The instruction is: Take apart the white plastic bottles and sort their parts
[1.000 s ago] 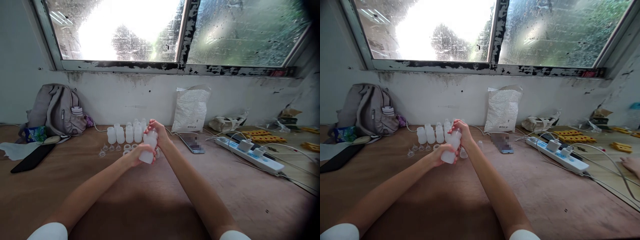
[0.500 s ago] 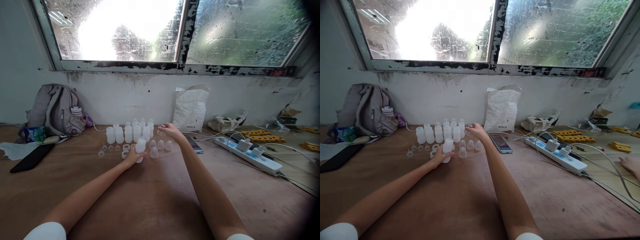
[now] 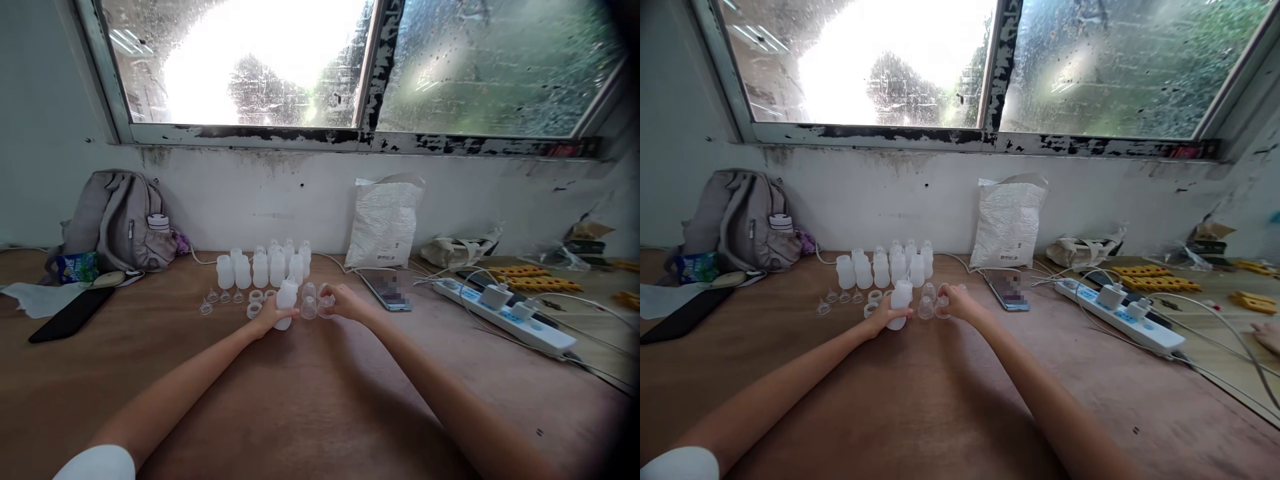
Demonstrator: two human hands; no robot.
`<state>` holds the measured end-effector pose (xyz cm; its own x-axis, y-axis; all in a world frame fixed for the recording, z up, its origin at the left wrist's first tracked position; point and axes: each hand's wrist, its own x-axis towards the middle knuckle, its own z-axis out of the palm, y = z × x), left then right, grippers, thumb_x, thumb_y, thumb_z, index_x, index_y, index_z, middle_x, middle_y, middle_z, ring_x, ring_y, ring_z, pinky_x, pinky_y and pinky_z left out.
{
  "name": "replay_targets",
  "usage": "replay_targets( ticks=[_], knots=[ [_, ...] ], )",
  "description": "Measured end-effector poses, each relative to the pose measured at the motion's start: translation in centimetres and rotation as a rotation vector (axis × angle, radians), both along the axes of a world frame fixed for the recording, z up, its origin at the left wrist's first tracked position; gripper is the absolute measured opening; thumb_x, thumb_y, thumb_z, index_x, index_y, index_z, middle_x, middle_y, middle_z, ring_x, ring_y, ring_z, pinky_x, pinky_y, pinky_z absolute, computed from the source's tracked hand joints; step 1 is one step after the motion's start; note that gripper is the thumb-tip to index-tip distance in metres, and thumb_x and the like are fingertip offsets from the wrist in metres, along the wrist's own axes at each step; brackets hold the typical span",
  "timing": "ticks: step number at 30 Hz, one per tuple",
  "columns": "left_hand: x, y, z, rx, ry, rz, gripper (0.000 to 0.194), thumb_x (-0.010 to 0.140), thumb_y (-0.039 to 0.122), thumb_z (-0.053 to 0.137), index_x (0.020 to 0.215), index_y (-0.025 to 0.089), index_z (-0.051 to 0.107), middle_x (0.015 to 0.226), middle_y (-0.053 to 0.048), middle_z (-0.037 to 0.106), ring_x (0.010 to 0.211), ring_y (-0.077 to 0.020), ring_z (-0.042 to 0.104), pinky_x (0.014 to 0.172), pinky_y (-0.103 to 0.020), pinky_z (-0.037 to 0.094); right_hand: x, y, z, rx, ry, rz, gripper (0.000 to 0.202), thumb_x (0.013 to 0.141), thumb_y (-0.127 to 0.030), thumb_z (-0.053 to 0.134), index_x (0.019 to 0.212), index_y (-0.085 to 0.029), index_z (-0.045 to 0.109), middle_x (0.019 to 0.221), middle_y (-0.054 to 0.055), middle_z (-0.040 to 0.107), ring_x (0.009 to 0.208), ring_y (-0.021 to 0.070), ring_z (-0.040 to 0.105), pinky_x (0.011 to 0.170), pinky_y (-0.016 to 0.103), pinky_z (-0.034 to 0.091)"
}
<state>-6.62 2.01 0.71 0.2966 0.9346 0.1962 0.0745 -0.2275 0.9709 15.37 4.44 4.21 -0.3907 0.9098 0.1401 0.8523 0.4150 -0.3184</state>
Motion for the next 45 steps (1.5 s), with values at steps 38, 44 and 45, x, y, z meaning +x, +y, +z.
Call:
replay_targets(
  ticks=[38,44,45],
  knots=[
    [0.4,-4.5,7.9,-0.513,-0.374,-0.682,0.025,0.053,0.023,0.052,0.076,0.014,0.048,0.056,0.003,0.046,0.044,-0.0098,0.046,0.042,-0.023,0.036,-9.1,-4.3,7.4,-0.156,1.187,0.29,0.027,0.063,-0.03,0.056,0.05,-0.016,0.038,0.047,-0.007,0.027,0.041,0.0047,0.026,0.039,0.018,0.019],
    [-0.5,-3.5,6.7,-0.69,-0.636,-0.964,0.027,0.05,0.028,0.052,0.072,0.017,0.041,0.047,0.006,0.037,0.037,-0.0072,0.037,0.034,-0.018,0.028,-7.5,-2.7,6.0,-0.606,1.145,0.497,0.035,0.058,-0.041,0.063,0.081,-0.017,0.052,0.061,-0.004,0.046,0.05,0.0068,0.04,0.043,0.018,0.029],
    [-0.9,-3.1,6.5,-0.658,-0.604,-0.963,0.027,0.05,0.027,0.052,0.072,0.016,0.042,0.048,0.005,0.039,0.038,-0.0081,0.039,0.035,-0.019,0.03,-6.9,-2.0,5.4,-0.632,1.115,0.453,0.039,0.056,-0.039,0.066,0.084,-0.017,0.052,0.061,-0.004,0.046,0.048,0.0061,0.039,0.042,0.017,0.028]
  ],
)
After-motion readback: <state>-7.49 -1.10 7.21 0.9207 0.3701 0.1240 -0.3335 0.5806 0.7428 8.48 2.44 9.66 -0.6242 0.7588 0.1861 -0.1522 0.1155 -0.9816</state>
